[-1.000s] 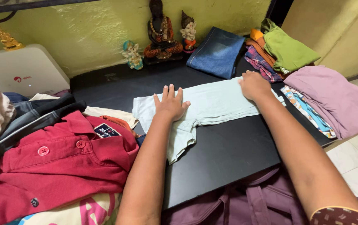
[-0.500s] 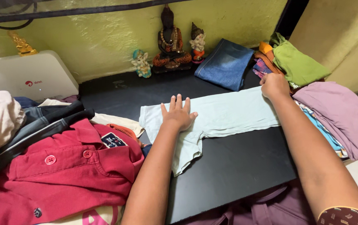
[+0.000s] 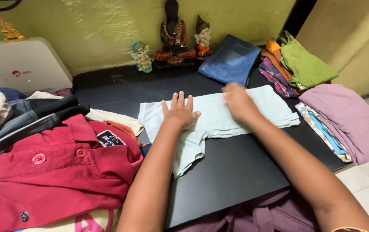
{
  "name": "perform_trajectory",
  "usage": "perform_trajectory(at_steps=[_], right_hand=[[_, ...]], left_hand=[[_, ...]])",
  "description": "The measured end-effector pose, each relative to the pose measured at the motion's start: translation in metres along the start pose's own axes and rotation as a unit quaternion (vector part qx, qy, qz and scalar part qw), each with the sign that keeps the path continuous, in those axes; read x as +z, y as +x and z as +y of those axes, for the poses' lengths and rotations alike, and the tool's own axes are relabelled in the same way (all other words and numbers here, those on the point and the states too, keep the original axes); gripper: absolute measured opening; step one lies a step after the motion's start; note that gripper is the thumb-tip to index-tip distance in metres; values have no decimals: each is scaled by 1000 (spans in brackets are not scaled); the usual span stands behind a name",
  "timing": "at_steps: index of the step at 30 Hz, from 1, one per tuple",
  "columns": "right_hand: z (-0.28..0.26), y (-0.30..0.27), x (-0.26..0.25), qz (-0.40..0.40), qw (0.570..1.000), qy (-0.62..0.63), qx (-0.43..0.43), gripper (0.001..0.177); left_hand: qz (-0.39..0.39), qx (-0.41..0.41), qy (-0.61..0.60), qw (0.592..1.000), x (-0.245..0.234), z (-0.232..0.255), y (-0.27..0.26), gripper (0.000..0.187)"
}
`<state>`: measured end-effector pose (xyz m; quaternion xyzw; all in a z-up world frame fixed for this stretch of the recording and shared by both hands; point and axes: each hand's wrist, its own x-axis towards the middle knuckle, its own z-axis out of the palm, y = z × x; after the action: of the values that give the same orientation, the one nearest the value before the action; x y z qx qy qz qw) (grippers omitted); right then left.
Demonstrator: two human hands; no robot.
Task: The person folds several items of clothing including a green top, a light blue t-shirt, and blue jeans by hand on a dark surface.
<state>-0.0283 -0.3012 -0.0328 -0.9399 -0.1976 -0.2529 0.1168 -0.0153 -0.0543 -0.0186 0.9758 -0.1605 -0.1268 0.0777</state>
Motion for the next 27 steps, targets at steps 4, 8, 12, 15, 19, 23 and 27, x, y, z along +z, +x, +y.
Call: perform_trajectory(at_steps=[4, 8, 12, 15, 19, 23, 27], right_hand=[[-66, -12, 5, -206, 973, 64, 82, 61], [-23, -18, -9, -333, 931, -11, 148, 85], [66, -54, -28, -269, 926, -80, 251, 89], [96, -74, -38, -246, 932, -87, 250, 91], [74, -64, -47, -298, 901, -124, 290, 89], [-1, -36, -73, -331, 909, -135, 212, 73], [-103, -34, -80, -264, 956, 53, -116, 49]], left_hand=[[6, -2, 0, 1000, 0, 1, -2, 78], [6, -2, 3, 1000, -1, 2, -3, 77], [2, -3, 0, 1000, -2, 2, -2, 77], [5, 8, 2, 1000, -1, 1, 0, 79], [8, 22, 6, 1000, 3, -3, 0, 80], [1, 43, -13, 999, -6, -9, -3, 83], [-13, 57, -50, 997, -1, -16, 6, 84]])
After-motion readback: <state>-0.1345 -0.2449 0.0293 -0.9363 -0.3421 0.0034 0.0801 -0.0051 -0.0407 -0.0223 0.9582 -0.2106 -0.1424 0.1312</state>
